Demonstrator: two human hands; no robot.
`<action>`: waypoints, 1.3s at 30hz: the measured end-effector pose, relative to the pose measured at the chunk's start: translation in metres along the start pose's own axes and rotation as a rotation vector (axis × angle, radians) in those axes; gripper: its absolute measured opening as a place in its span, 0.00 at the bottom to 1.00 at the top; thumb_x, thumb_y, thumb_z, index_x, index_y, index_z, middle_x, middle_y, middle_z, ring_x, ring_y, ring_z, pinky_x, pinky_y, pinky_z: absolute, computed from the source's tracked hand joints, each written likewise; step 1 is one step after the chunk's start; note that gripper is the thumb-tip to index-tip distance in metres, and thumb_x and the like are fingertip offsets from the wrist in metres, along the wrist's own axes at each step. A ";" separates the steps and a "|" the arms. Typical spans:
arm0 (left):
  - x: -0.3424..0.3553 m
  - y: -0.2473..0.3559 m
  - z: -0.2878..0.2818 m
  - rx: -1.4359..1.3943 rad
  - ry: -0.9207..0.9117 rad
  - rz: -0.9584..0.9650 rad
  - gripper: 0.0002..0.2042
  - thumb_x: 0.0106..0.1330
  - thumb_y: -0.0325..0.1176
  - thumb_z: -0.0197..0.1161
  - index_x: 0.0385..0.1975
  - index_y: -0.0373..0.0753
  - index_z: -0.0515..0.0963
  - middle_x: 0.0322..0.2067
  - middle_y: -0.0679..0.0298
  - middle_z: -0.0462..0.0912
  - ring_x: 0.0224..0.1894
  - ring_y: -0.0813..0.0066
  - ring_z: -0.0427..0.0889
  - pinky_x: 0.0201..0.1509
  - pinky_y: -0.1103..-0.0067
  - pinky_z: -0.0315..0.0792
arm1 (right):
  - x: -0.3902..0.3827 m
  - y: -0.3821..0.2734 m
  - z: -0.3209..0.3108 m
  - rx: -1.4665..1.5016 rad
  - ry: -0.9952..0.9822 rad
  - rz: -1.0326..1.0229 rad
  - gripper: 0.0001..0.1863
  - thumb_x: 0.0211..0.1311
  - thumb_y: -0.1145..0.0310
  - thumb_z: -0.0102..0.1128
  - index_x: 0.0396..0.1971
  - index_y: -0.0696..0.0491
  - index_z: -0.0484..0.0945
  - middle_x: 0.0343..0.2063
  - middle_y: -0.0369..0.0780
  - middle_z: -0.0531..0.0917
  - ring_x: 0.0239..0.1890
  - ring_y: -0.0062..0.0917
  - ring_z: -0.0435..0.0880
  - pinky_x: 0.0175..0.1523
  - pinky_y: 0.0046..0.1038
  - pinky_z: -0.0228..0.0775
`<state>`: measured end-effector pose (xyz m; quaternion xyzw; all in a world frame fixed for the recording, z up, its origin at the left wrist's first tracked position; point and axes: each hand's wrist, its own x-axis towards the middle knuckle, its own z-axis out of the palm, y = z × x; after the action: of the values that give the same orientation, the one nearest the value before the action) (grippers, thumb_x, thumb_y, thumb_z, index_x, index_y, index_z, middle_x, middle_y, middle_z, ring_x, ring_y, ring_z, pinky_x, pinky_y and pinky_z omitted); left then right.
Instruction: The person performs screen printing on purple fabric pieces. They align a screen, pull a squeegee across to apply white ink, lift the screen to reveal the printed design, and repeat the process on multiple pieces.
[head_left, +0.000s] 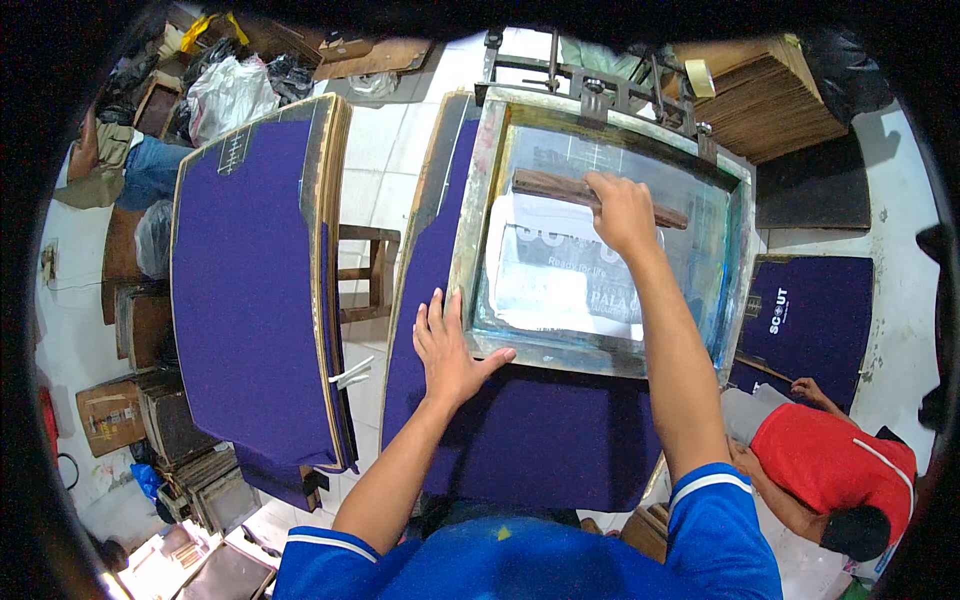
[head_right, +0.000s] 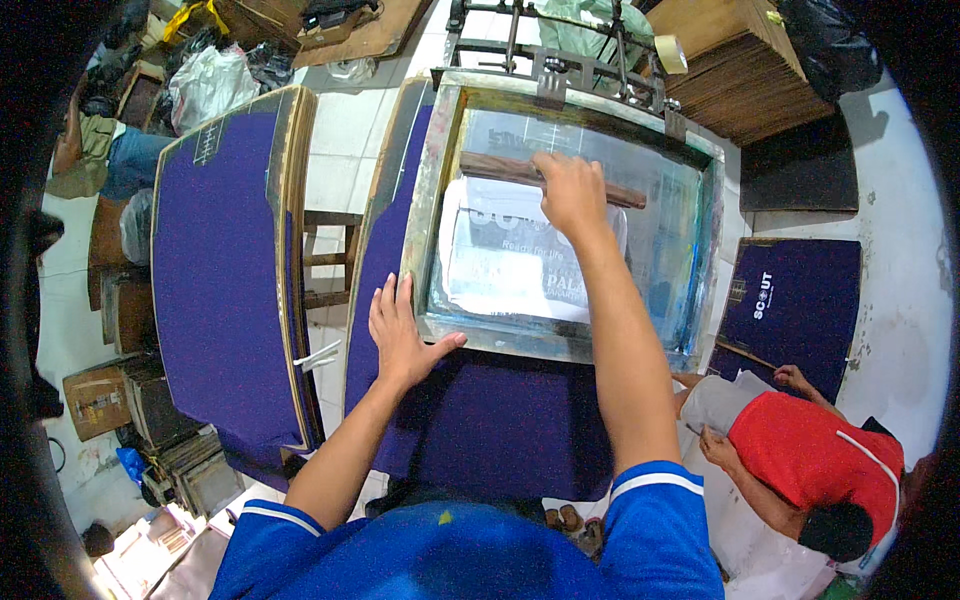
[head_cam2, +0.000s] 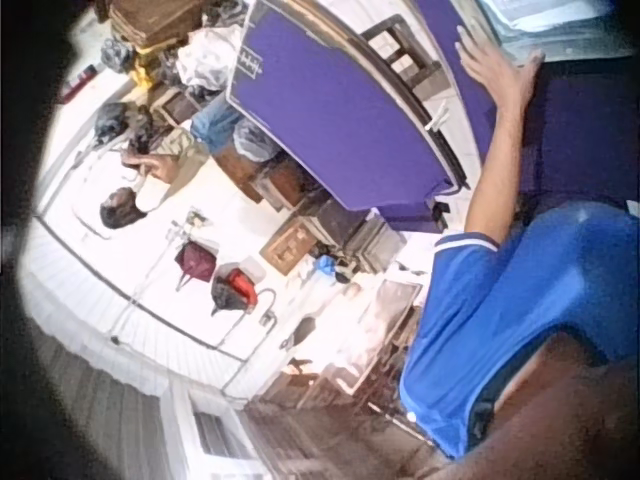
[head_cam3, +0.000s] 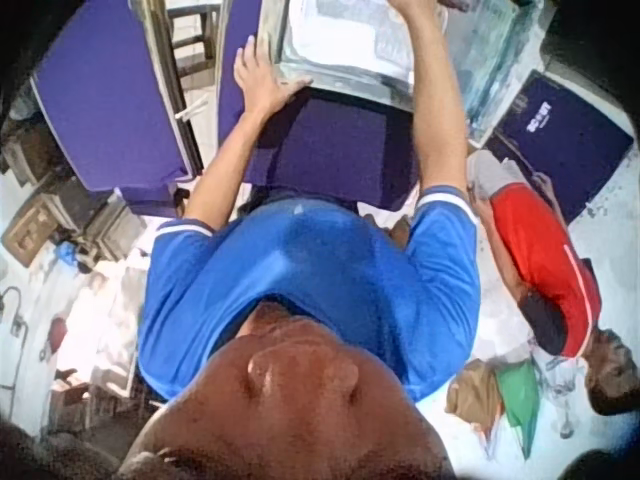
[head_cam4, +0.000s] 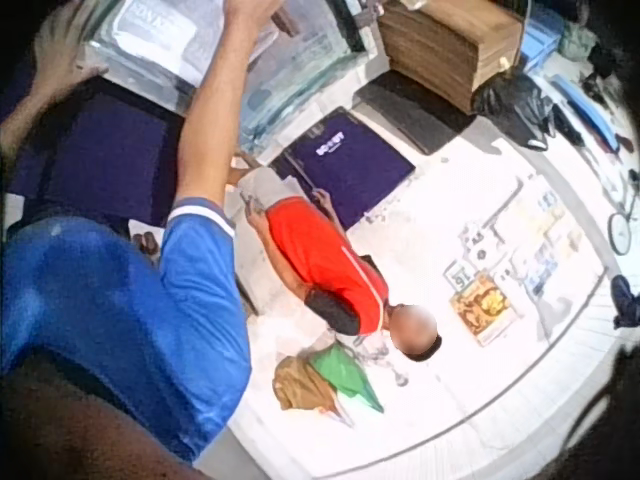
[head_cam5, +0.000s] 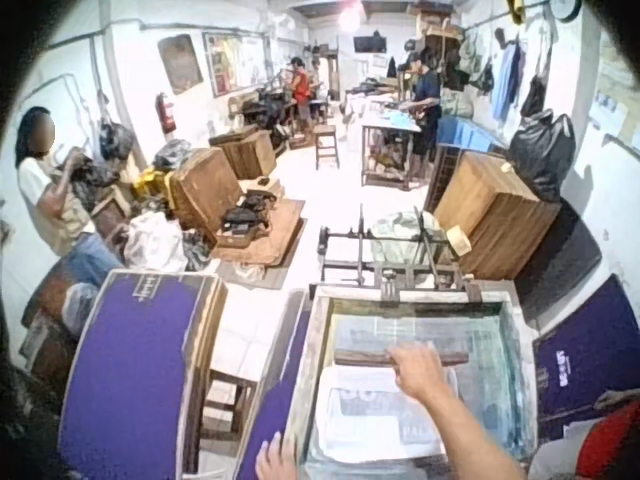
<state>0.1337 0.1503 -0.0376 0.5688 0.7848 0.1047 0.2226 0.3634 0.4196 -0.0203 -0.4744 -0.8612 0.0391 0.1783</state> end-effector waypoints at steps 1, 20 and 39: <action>0.000 0.000 0.000 -0.001 0.027 0.018 0.67 0.47 0.67 0.81 0.81 0.38 0.49 0.80 0.44 0.49 0.80 0.35 0.47 0.82 0.46 0.44 | -0.008 -0.005 0.001 -0.029 -0.059 0.036 0.13 0.58 0.77 0.61 0.41 0.45 0.83 0.40 0.42 0.88 0.46 0.45 0.85 0.51 0.50 0.70; 0.001 -0.010 0.005 -0.045 0.093 0.167 0.61 0.46 0.62 0.84 0.79 0.47 0.56 0.79 0.42 0.51 0.80 0.35 0.48 0.82 0.47 0.47 | -0.046 -0.034 -0.008 -0.053 -0.151 0.043 0.14 0.58 0.77 0.61 0.42 0.47 0.84 0.37 0.42 0.88 0.44 0.43 0.87 0.50 0.49 0.71; -0.004 -0.007 -0.036 -0.434 -0.007 0.214 0.30 0.42 0.33 0.91 0.47 0.42 0.83 0.80 0.45 0.49 0.79 0.43 0.60 0.77 0.58 0.70 | -0.088 -0.074 -0.082 0.163 -0.279 0.098 0.11 0.58 0.74 0.67 0.41 0.52 0.81 0.36 0.45 0.86 0.42 0.48 0.85 0.48 0.49 0.70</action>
<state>0.1118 0.1472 -0.0078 0.5879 0.6785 0.2920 0.3297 0.3751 0.2972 0.0497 -0.4899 -0.8473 0.1828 0.0928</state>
